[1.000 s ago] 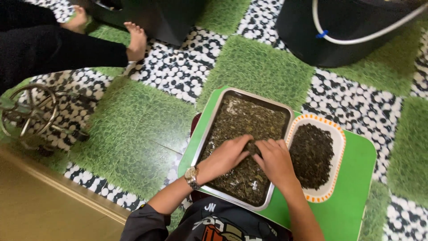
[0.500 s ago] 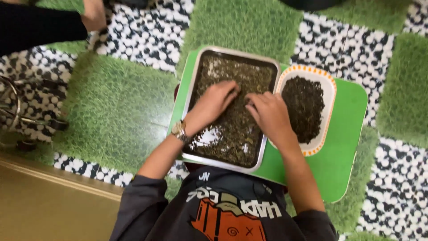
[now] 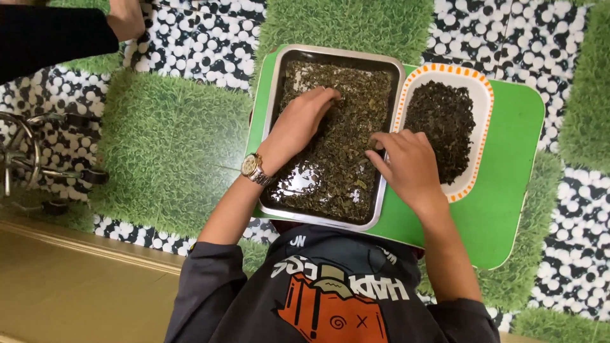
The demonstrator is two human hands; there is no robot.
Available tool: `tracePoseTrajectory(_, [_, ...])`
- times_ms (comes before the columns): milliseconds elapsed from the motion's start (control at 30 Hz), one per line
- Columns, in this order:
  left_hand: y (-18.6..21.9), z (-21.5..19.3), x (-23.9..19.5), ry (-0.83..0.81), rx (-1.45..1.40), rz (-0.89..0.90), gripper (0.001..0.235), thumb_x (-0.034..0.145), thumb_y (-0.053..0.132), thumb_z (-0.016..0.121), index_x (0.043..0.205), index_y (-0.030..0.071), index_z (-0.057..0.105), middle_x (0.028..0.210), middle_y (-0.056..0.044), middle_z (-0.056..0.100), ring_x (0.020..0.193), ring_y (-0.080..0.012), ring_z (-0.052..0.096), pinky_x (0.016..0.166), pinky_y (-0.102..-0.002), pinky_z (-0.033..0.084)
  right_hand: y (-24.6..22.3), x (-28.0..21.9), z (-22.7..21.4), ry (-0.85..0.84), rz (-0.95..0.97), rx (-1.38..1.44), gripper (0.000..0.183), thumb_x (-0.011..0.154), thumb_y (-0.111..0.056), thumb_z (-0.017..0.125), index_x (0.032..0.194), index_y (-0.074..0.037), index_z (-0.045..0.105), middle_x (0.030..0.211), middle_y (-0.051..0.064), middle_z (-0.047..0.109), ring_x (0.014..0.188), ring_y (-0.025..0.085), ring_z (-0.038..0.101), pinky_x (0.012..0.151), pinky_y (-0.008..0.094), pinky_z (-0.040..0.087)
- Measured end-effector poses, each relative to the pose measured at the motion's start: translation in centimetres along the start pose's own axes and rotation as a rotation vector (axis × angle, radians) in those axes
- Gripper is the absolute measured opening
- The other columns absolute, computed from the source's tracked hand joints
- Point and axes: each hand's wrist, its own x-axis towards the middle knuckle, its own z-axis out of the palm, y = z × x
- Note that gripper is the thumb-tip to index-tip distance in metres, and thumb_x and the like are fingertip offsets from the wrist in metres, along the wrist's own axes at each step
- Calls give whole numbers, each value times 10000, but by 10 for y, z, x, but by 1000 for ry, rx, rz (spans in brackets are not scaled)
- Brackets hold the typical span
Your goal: Sorting dried tea leaves by hand to separate different grades or remove stems.
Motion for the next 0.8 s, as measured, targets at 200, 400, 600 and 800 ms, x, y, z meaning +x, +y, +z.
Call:
tracePoseTrajectory(200, [-15, 21, -6, -18, 117, 20, 73, 995, 35, 646, 1062, 8, 658, 1001, -134, 586, 1021, -331, 638, 727, -431, 610, -3, -8, -7, 46, -17, 37, 235, 970, -188, 774, 1166, -80, 700, 890, 41, 706, 875, 240, 674, 770, 342, 457])
tracePoseTrajectory(400, [-27, 49, -4, -99, 164, 53, 60, 947, 49, 696, 947, 7, 653, 899, -93, 534, 936, -313, 626, 655, -435, 595, -6, -17, -6, 73, -22, 60, 245, 952, -193, 788, 1156, -87, 703, 883, 24, 700, 857, 229, 669, 759, 342, 459])
tracePoseTrajectory(600, [-28, 59, 10, -194, 273, 50, 202, 887, 112, 779, 1029, 39, 655, 939, -84, 529, 918, -276, 612, 658, -392, 594, -10, -22, -9, 68, -13, 78, 226, 945, -199, 780, 1136, -100, 711, 869, 16, 703, 840, 220, 670, 760, 337, 471])
tracePoseTrajectory(800, [-37, 72, 17, -216, 272, 43, 129, 904, 55, 739, 991, 58, 645, 911, -83, 506, 890, -291, 606, 610, -408, 576, -15, -21, -12, 54, 4, 84, 220, 949, -195, 777, 1135, -94, 717, 849, 23, 708, 818, 219, 672, 763, 339, 477])
